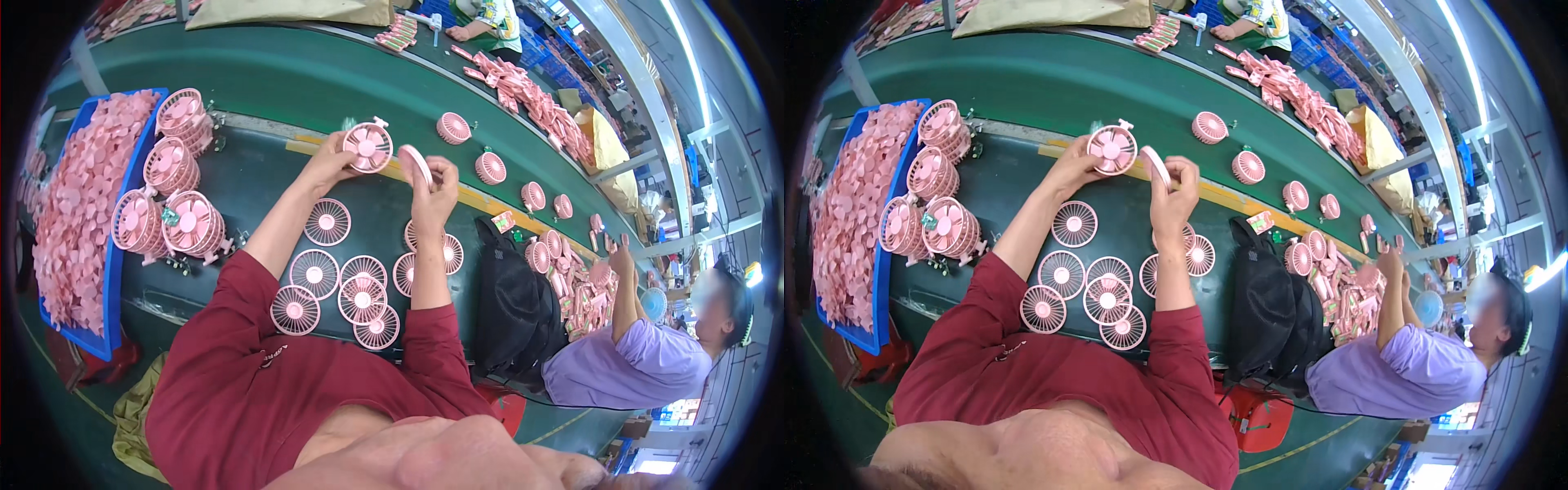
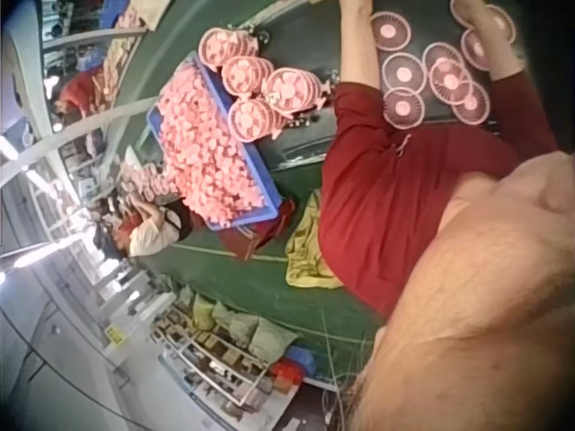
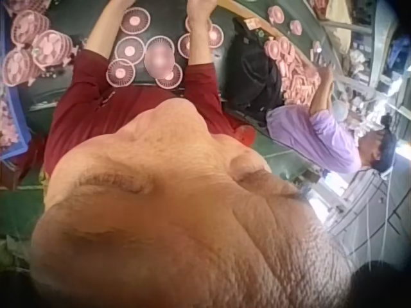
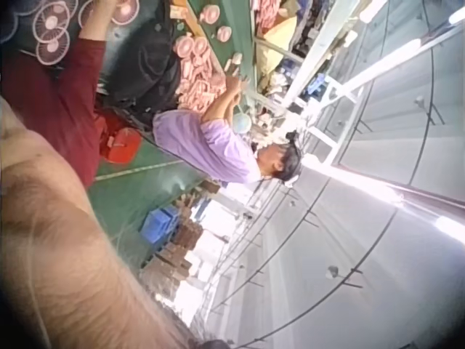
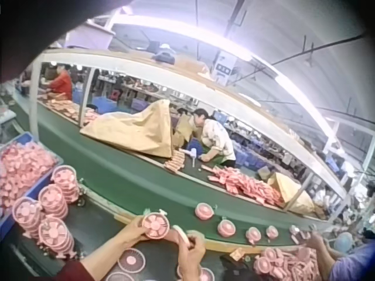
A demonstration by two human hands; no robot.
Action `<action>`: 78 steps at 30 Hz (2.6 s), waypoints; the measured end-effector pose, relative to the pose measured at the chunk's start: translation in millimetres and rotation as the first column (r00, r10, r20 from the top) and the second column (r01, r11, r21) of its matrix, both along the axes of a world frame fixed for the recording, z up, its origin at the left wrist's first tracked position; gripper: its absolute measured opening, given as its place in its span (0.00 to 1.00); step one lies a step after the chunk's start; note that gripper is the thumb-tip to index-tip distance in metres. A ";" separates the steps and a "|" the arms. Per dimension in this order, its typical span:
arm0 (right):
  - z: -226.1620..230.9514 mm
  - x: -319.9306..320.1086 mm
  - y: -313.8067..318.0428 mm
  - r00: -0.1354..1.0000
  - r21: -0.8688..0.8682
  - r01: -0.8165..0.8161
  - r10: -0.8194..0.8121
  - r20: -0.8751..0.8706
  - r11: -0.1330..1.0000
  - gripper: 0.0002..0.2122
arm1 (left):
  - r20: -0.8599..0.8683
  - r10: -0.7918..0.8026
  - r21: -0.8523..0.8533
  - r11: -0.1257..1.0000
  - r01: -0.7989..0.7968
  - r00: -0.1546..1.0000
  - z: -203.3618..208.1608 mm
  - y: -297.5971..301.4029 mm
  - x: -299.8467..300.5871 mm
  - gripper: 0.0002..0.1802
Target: The person assembles handheld mini fans by fitting and pressing plastic protective grilles onto the fan motor bodies by hand, then places the assembled units along the conveyor line.
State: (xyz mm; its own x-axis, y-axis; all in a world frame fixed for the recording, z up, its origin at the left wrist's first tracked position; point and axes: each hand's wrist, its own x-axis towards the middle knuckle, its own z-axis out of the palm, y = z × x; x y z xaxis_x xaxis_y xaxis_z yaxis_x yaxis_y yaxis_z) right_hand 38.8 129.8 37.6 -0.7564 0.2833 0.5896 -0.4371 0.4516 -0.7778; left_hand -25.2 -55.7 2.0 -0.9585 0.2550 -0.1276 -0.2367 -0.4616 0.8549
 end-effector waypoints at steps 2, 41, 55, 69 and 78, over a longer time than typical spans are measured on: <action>13.0 0.0 -18.5 0.975 0.285 0.135 -0.076 -0.210 0.949 0.09 | 0.081 -0.064 0.102 0.993 0.055 0.995 3.9 -1.4 16.6 0.24; -15.1 -77.3 -28.5 0.998 0.557 -0.047 0.016 0.061 0.829 0.29 | -0.788 0.012 -0.419 0.722 -0.551 0.616 52.3 -72.2 109.8 0.15; -30.6 46.6 -81.1 0.880 0.693 -0.467 0.209 0.427 0.550 0.34 | -0.835 -0.056 -0.515 -0.269 -0.814 0.547 82.6 -301.4 168.1 0.11; -17.7 39.2 -76.7 0.769 -0.012 -0.484 0.432 0.471 0.875 0.08 | -0.758 -0.045 -0.632 0.297 -0.716 0.650 61.4 -232.9 211.9 0.09; -1.7 45.5 -73.3 0.639 -0.660 -0.466 0.740 0.208 0.589 0.11 | -0.405 0.325 -0.045 0.927 -0.373 0.855 38.6 -196.7 194.0 0.03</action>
State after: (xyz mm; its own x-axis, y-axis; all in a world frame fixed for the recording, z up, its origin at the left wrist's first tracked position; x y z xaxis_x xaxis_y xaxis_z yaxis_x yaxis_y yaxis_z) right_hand 84.2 56.5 35.9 -0.9761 -0.2016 0.0808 -0.0146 -0.3103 -0.9505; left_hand 168.8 -252.3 40.7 -0.9606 -0.0990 0.2597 0.2779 -0.3424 0.8975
